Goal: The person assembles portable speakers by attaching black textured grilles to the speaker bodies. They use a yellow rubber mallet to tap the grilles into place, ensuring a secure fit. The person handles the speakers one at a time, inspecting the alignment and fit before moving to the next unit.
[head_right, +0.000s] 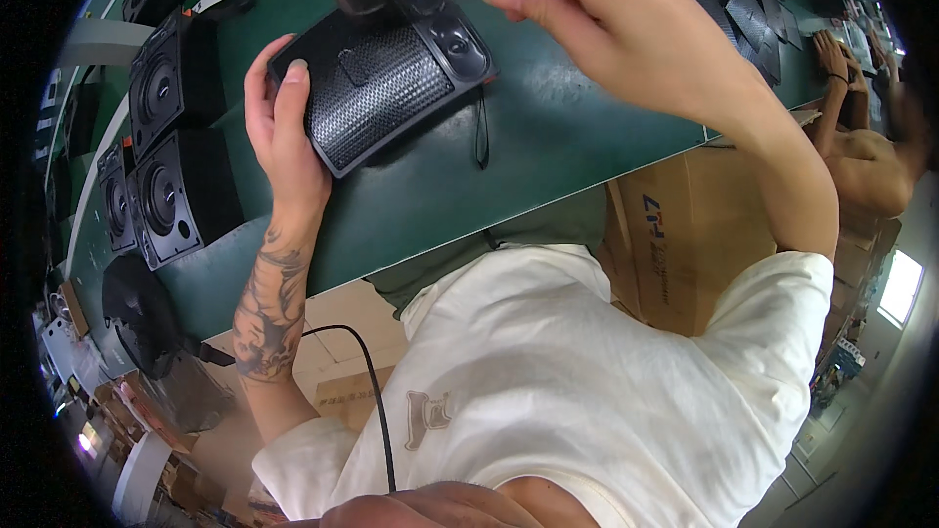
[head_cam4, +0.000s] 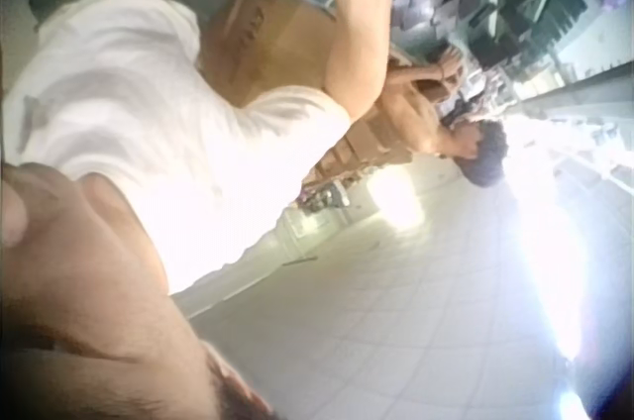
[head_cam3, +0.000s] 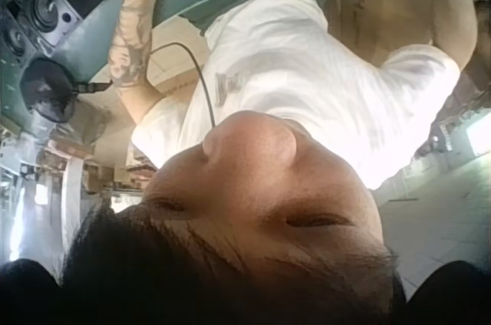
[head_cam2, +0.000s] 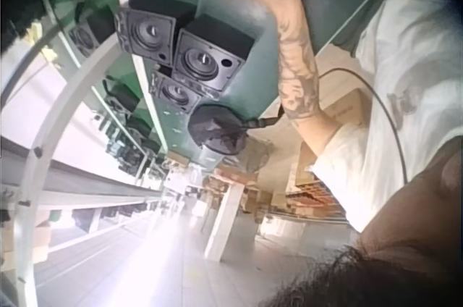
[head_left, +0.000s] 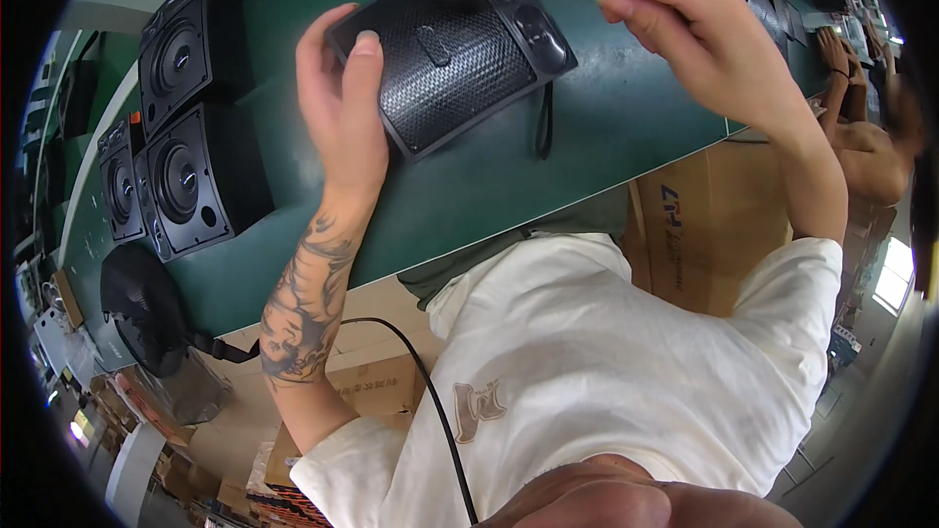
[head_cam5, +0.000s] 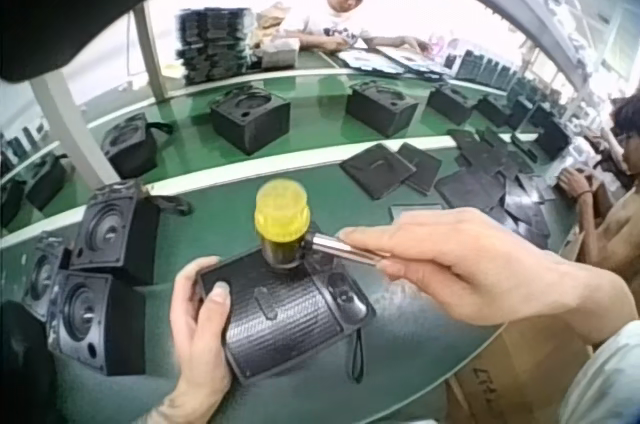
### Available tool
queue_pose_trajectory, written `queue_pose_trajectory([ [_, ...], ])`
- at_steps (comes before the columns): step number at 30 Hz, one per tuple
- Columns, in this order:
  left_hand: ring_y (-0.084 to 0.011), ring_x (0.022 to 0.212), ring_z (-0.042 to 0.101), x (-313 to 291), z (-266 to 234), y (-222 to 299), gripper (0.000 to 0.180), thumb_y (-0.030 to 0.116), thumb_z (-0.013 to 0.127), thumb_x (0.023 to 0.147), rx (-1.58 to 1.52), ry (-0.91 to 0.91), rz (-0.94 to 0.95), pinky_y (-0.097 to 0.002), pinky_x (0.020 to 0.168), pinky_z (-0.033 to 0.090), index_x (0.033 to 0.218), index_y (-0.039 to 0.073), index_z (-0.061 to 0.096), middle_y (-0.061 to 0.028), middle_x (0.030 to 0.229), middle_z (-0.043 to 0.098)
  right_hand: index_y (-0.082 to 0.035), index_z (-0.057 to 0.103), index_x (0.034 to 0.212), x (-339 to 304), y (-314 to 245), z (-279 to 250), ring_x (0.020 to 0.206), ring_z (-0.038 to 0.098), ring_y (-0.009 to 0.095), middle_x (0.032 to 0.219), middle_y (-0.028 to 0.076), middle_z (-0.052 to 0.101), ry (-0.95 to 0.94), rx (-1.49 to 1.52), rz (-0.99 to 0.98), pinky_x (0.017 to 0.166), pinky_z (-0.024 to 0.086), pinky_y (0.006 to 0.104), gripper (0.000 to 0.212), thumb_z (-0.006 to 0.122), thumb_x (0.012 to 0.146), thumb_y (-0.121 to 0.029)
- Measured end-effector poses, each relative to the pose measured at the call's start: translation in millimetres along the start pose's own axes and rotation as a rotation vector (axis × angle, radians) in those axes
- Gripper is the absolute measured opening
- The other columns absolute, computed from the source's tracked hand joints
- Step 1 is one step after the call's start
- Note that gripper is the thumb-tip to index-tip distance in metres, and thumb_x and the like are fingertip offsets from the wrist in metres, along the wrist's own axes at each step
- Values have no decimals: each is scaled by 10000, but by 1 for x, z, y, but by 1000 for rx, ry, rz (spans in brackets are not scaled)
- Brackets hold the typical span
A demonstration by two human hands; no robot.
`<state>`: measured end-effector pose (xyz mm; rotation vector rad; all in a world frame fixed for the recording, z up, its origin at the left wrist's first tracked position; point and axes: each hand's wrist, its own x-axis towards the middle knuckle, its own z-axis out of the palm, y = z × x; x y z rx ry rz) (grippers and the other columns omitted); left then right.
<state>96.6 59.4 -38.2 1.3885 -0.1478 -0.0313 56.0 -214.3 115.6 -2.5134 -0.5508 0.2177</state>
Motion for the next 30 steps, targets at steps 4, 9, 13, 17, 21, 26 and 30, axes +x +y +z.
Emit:
queue_pose_trajectory([
  [4,-87,921,504,4,-1,0,361,100,622,1005,-12,7,17,-248,849,424,1338,-15,544,-19,1036,557,-34,587,1434,-20,-7,3,726,540,196,879,95,591,114,24,24,664,445,303,454,567,983,9],
  [9,-104,995,538,6,0,-3,333,170,589,1051,-87,-7,22,-265,922,430,1321,-24,569,-40,1090,598,-69,629,1407,-49,9,31,793,597,247,954,119,620,100,9,-43,737,501,315,593,600,851,137],
  [13,-114,1052,600,10,-7,-5,390,144,623,1028,-130,-13,3,-256,969,454,1377,-8,541,-71,1133,643,-58,653,1380,-46,1,34,795,614,246,958,113,621,100,-88,-67,703,508,312,565,626,843,119],
  [17,-126,1088,613,15,-13,-10,354,181,616,1039,-216,2,-49,-261,979,469,1343,3,585,-64,1186,652,39,646,1332,-21,-18,30,811,619,234,979,138,644,86,-73,-206,707,500,287,500,597,848,153],
  [21,-127,1075,641,12,-27,-27,363,232,551,1079,-31,-82,92,-271,933,528,1365,12,597,-75,1281,656,18,657,1329,-1,-39,37,816,622,247,976,136,645,39,-73,-250,724,496,285,507,608,841,147],
  [26,-166,1155,606,17,-11,2,336,234,549,1079,-328,-48,-146,-300,1002,481,1295,-12,625,-101,1262,644,-14,659,1351,8,-40,44,777,592,215,923,110,611,-14,-130,-243,697,471,275,509,604,863,120],
  [30,-111,1064,605,19,-5,-12,417,284,377,1147,-185,41,8,-257,949,479,1244,-41,619,-52,1124,675,-28,639,1392,15,-40,37,715,512,134,886,62,576,78,-111,-224,633,408,248,505,586,905,96],
])
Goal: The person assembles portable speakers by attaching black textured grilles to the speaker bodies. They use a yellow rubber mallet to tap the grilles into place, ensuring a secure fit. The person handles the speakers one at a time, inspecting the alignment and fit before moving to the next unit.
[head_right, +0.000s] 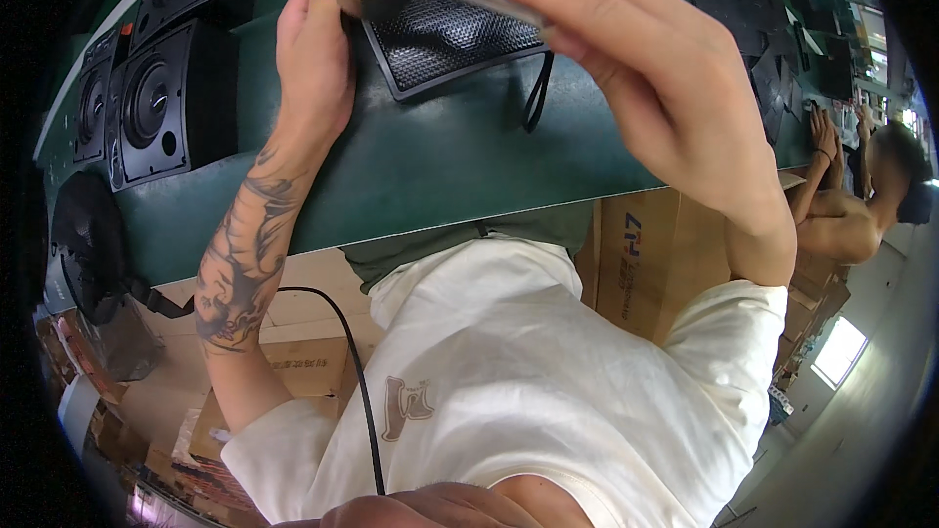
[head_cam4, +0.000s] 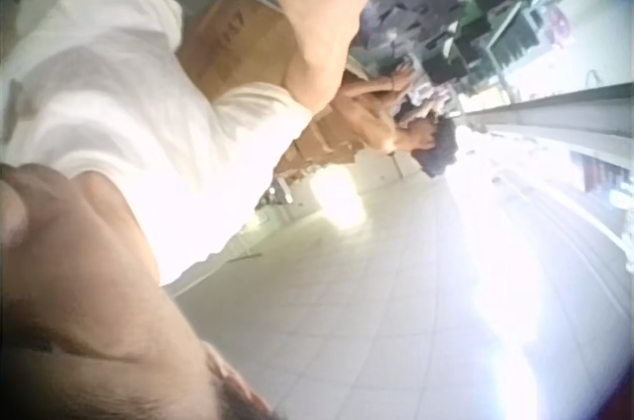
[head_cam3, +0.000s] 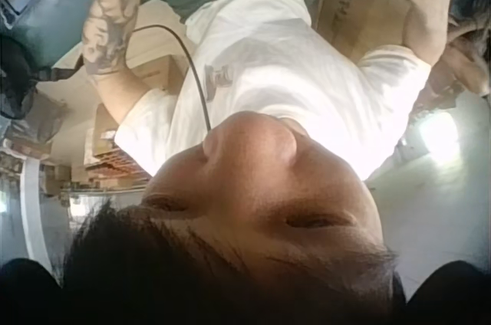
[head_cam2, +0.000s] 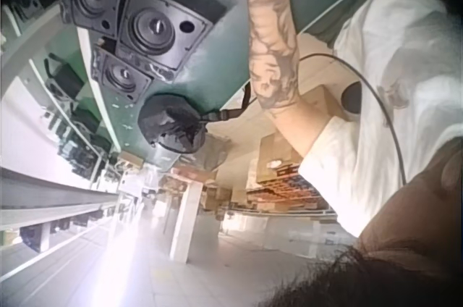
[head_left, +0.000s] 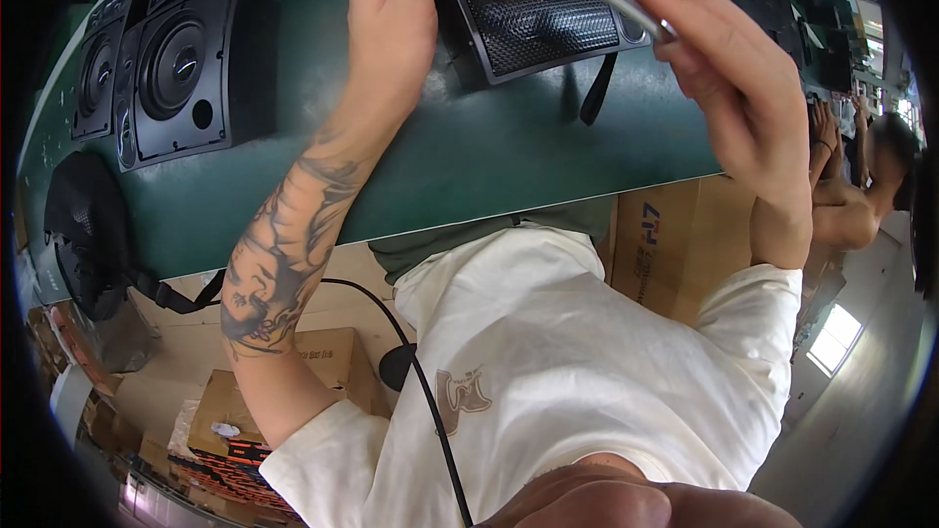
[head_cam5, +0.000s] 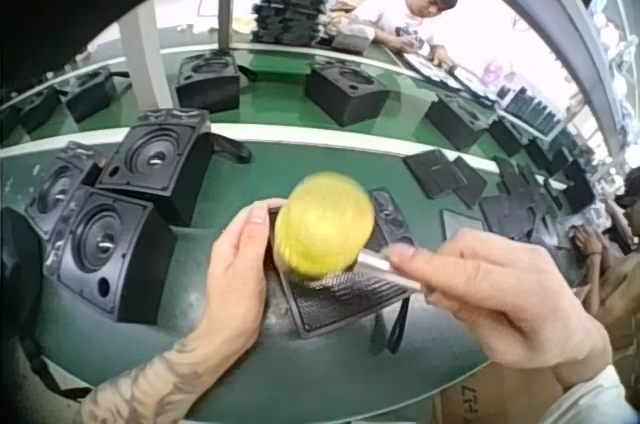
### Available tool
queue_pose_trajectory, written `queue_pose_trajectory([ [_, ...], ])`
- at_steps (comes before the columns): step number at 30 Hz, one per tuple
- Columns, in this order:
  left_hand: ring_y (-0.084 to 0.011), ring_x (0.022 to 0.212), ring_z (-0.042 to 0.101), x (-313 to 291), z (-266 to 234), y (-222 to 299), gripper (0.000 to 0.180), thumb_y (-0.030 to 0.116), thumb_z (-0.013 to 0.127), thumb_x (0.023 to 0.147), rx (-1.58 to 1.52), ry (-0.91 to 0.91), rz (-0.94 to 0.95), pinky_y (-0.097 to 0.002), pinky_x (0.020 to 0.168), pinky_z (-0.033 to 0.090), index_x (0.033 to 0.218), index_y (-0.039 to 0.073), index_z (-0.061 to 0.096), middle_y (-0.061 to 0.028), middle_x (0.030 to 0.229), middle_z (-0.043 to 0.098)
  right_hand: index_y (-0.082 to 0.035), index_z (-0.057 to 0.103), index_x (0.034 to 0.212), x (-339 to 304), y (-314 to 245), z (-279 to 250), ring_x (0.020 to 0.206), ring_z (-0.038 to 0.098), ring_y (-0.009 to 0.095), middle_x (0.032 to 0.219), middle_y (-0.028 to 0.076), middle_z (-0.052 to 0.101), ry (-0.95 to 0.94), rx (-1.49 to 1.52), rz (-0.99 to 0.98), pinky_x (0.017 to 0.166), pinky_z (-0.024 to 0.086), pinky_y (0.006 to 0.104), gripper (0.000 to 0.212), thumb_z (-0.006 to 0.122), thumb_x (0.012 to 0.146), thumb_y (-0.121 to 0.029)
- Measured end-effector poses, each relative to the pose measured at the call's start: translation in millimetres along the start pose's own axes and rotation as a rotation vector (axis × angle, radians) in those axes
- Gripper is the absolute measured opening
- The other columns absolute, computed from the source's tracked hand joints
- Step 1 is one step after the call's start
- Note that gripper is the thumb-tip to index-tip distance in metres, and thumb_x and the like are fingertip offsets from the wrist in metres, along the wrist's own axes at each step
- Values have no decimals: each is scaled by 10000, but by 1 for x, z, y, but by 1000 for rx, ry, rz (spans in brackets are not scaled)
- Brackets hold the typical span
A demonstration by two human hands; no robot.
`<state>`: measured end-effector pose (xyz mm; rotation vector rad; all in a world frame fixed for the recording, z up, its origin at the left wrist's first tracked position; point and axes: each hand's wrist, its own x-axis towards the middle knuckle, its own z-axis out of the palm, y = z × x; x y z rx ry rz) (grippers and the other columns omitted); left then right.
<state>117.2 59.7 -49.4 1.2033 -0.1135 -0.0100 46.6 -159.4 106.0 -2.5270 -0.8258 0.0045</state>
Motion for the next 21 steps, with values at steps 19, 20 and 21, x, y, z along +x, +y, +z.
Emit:
queue_pose_trajectory([
  [19,-129,1196,562,1,-2,6,386,257,412,1130,-81,63,-100,-290,1064,418,1304,-33,598,-71,1290,634,6,586,1394,54,20,2,819,644,366,904,217,637,-67,49,31,738,502,422,428,563,967,-11],
  [20,-135,1193,567,1,-2,7,393,262,409,1131,-86,58,-106,-294,1068,418,1302,-37,598,-78,1285,637,7,587,1391,57,22,3,822,645,372,907,220,639,-55,33,-30,740,502,424,429,566,964,-12],
  [21,-142,1190,573,1,-3,7,400,268,405,1133,-91,52,-112,-299,1072,418,1299,-40,598,-84,1280,640,7,580,1400,53,15,-13,851,649,386,927,225,648,-114,-19,16,757,506,428,453,586,948,-23],
])
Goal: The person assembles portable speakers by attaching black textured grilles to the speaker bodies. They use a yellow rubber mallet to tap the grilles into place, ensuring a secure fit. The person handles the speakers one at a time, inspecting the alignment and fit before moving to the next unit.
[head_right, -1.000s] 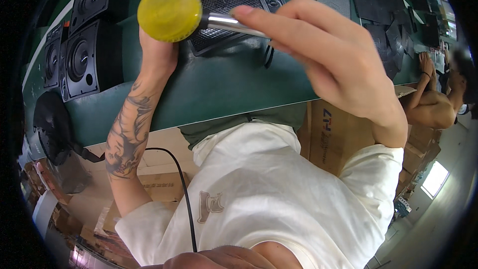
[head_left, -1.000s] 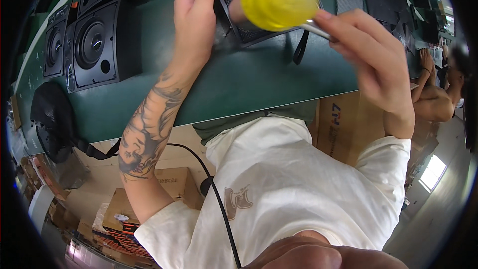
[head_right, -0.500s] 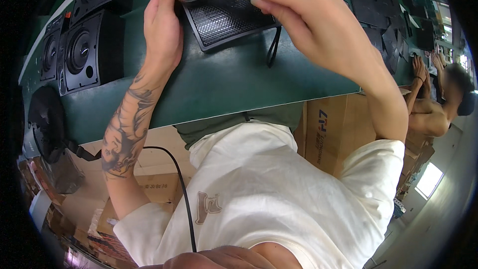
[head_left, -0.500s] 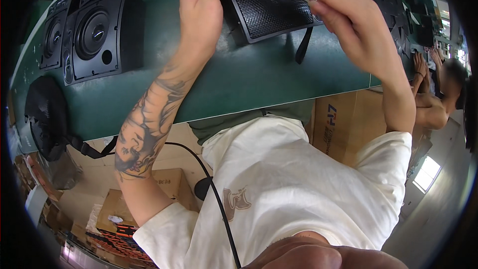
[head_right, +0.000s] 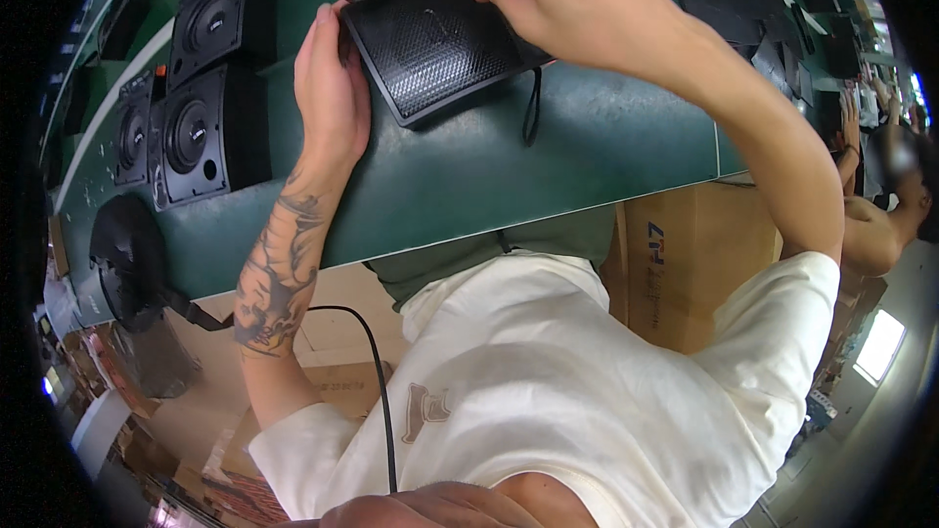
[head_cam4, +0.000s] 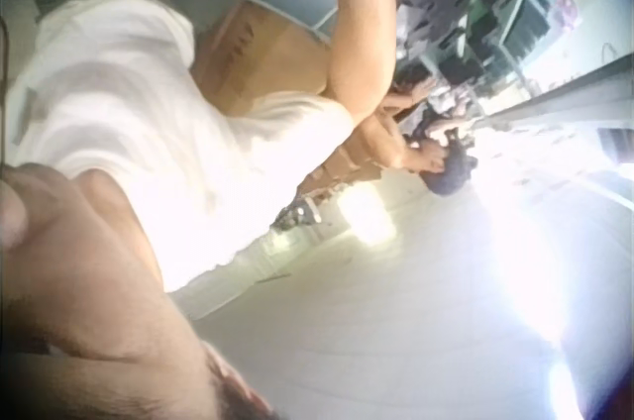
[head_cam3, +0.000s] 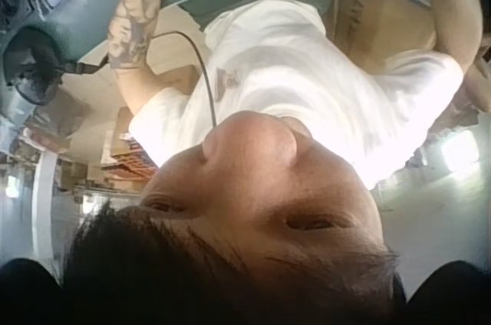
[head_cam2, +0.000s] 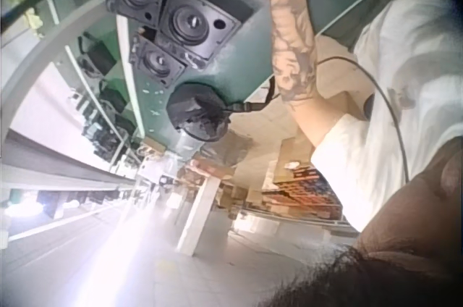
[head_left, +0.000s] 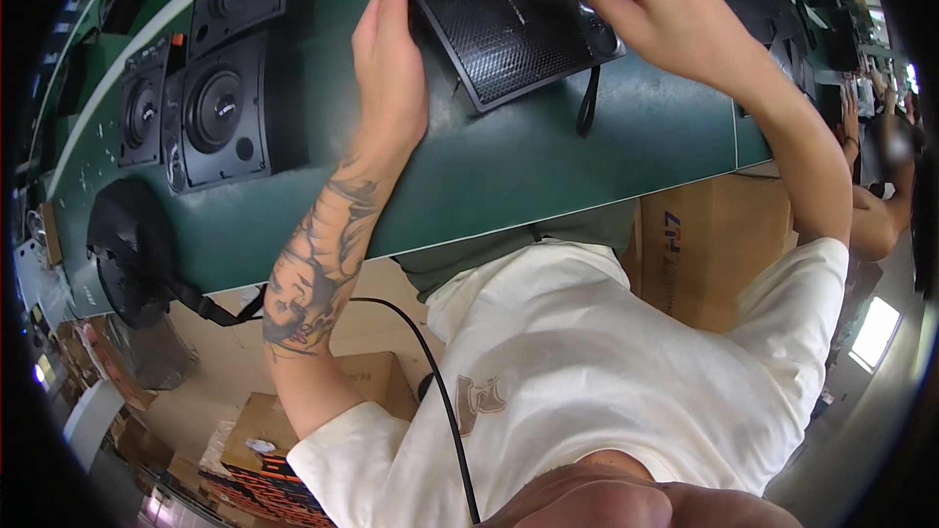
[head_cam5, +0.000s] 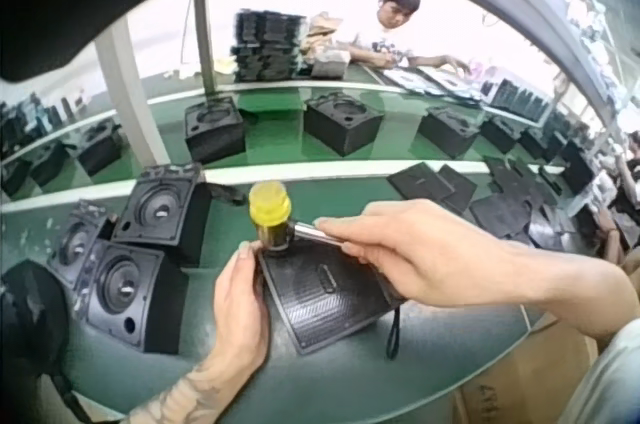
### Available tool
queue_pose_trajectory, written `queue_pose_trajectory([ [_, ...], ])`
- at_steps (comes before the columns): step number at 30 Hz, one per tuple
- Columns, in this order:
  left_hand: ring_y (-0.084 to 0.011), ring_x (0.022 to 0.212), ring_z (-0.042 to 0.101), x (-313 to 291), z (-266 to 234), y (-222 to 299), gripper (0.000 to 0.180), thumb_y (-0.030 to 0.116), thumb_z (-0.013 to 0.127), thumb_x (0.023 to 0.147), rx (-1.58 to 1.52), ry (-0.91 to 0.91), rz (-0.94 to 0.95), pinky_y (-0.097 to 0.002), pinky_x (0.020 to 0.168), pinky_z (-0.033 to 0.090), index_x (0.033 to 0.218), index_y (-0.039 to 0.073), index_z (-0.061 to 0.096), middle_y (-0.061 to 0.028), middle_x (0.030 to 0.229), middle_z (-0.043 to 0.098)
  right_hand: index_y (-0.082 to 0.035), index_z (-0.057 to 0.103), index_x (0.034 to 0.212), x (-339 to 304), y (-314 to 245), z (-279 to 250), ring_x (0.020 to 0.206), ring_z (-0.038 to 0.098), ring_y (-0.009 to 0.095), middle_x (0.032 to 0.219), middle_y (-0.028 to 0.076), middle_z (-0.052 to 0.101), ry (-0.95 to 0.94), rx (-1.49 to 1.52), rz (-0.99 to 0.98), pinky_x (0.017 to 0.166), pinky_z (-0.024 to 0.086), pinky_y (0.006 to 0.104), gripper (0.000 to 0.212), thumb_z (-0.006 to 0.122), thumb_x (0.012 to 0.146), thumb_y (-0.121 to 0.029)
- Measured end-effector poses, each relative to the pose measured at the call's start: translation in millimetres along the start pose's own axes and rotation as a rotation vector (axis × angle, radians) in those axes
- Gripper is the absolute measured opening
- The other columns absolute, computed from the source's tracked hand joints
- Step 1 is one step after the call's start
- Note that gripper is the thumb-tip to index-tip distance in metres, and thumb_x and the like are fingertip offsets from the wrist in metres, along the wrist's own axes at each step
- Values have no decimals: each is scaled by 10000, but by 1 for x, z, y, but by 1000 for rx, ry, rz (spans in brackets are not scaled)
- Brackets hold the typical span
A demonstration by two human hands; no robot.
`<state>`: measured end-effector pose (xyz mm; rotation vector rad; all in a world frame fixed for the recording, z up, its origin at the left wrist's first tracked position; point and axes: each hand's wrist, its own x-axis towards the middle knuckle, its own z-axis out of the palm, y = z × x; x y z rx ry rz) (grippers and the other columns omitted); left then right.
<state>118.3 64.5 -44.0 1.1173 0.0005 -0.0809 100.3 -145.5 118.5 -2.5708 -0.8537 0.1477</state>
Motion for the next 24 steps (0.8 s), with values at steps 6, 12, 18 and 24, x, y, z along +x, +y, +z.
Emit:
queue_pose_trajectory([
  [6,-180,1226,568,0,0,1,440,296,368,1138,13,-78,-10,-321,1102,405,1349,-38,562,-123,1308,629,-52,649,1358,-25,43,17,847,662,330,956,191,668,207,-43,-22,751,527,398,422,603,942,0],
  [12,-294,1423,413,-1,-1,9,701,492,564,1010,502,-254,485,-439,1194,312,1524,34,431,-204,1575,378,-89,635,1381,-46,59,19,824,658,367,937,211,677,274,26,72,762,521,428,384,584,1000,-89],
  [18,-462,1485,322,-14,-9,33,907,373,921,699,1207,-631,941,-540,1194,313,1466,75,540,-254,1630,296,-98,621,1427,-108,42,34,704,536,80,859,7,588,443,564,349,636,445,246,418,528,1022,-45],
  [24,-396,1262,580,-18,23,77,553,207,859,688,1191,-521,938,-479,1110,424,1176,2,700,-174,1252,681,-89,692,1311,-200,73,93,724,621,233,916,83,646,596,189,257,656,500,318,413,652,913,12],
])
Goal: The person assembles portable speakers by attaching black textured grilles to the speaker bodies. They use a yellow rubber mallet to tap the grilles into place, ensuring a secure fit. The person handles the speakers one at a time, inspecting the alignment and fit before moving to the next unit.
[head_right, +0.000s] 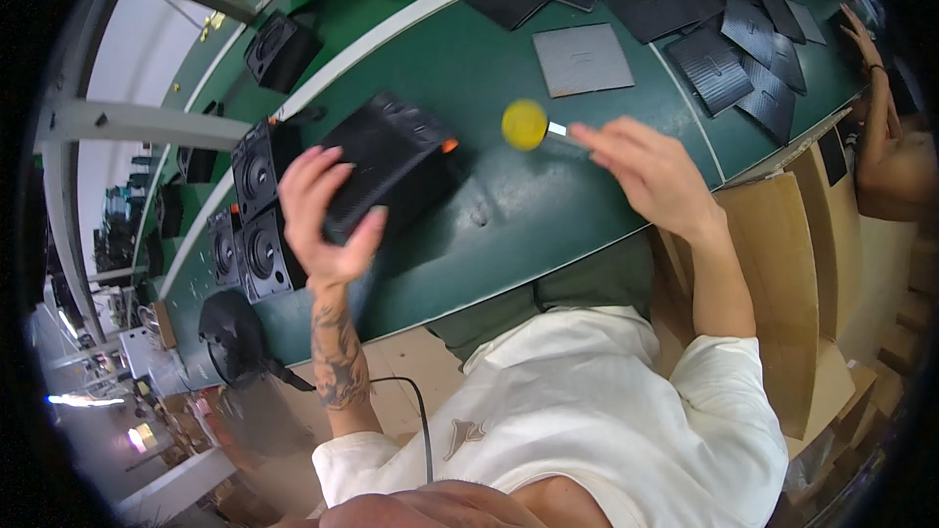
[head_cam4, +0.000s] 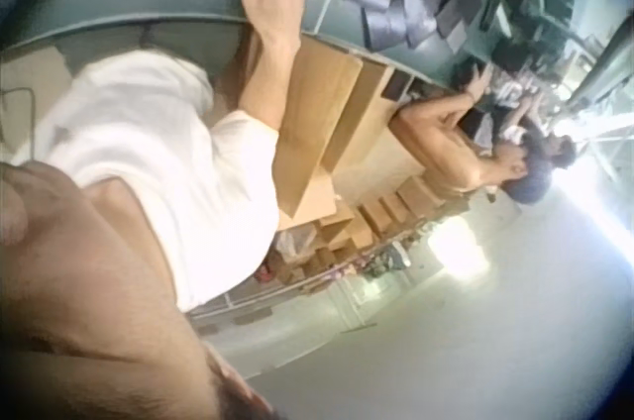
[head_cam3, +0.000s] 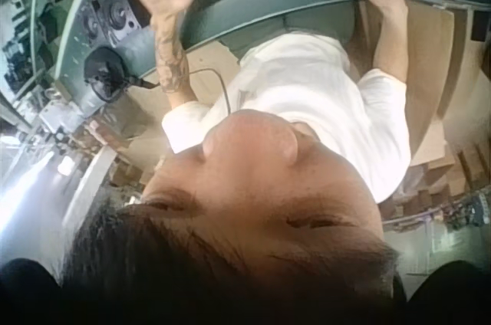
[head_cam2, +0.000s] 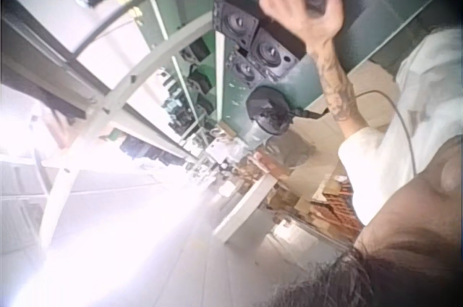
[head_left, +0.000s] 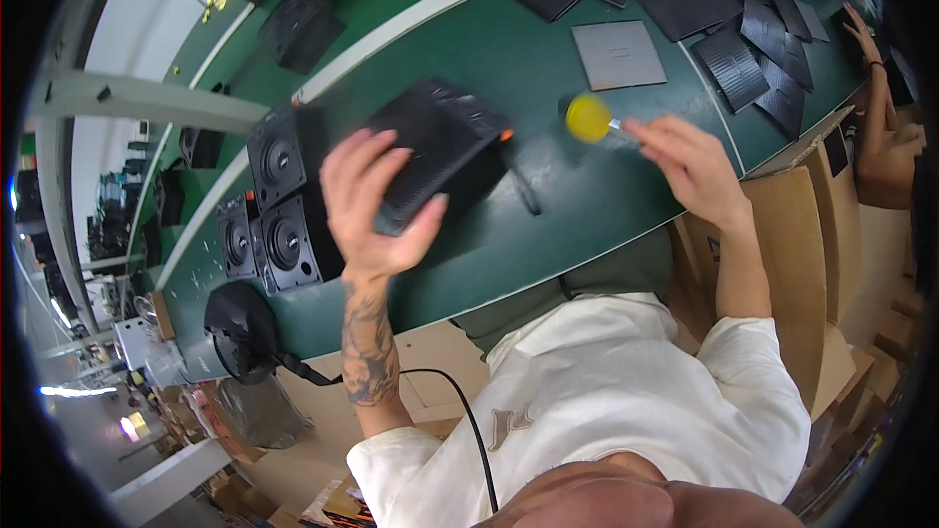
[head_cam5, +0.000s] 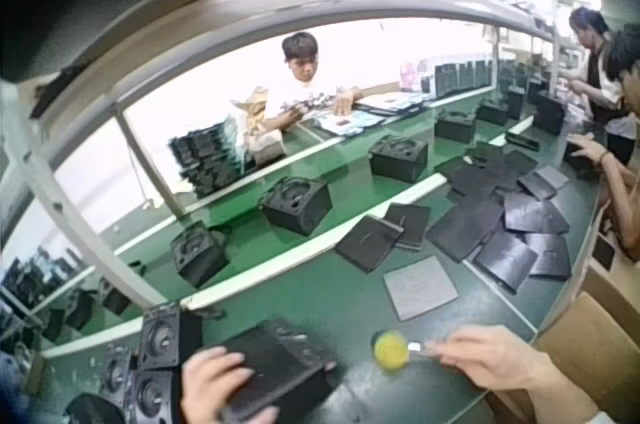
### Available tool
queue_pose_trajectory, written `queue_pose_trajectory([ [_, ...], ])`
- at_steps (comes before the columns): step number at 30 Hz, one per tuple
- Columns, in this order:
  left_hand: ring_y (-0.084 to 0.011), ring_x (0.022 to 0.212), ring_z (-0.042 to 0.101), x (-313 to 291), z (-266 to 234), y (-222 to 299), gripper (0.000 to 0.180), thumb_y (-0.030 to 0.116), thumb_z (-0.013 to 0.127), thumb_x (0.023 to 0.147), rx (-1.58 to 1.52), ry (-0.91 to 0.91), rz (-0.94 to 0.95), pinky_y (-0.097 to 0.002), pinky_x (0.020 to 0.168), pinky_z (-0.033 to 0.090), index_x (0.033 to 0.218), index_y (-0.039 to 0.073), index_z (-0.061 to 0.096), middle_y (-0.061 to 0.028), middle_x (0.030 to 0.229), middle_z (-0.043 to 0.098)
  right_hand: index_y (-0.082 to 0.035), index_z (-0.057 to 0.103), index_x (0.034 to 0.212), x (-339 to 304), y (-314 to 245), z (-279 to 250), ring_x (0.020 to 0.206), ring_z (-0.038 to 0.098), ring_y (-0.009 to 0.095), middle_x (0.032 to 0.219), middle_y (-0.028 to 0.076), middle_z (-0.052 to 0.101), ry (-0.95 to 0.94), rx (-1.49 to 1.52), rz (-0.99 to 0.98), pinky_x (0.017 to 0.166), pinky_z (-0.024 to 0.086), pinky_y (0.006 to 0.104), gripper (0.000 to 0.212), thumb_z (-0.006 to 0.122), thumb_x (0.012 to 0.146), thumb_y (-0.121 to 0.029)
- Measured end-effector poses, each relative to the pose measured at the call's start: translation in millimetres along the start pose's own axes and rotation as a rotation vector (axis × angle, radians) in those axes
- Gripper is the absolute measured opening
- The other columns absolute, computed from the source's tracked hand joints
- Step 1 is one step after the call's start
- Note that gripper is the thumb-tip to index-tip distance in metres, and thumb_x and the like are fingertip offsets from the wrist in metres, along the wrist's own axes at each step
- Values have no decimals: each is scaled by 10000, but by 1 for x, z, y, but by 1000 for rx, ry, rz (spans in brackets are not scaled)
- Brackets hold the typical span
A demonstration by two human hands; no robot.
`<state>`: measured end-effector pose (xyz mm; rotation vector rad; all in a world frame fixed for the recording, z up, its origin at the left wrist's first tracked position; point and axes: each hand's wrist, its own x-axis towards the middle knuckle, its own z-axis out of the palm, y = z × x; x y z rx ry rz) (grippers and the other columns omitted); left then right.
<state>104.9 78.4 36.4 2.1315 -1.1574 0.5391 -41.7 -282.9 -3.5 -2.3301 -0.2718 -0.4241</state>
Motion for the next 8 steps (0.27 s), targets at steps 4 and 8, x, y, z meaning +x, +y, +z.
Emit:
queue_pose_trajectory([
  [4,-299,1196,615,67,-20,12,386,245,811,824,103,-198,-346,-390,1060,447,1128,34,702,-138,1191,688,-94,740,1177,-13,9,3,857,657,266,965,70,671,-97,-183,-50,768,526,358,331,727,854,-25],
  [8,-357,1324,524,107,-4,-12,594,475,754,894,251,-402,-237,-426,1104,427,1314,66,659,-183,1337,629,-112,748,1163,-16,0,16,1033,643,273,1022,58,684,-58,-175,17,846,521,370,305,710,869,-43],
])
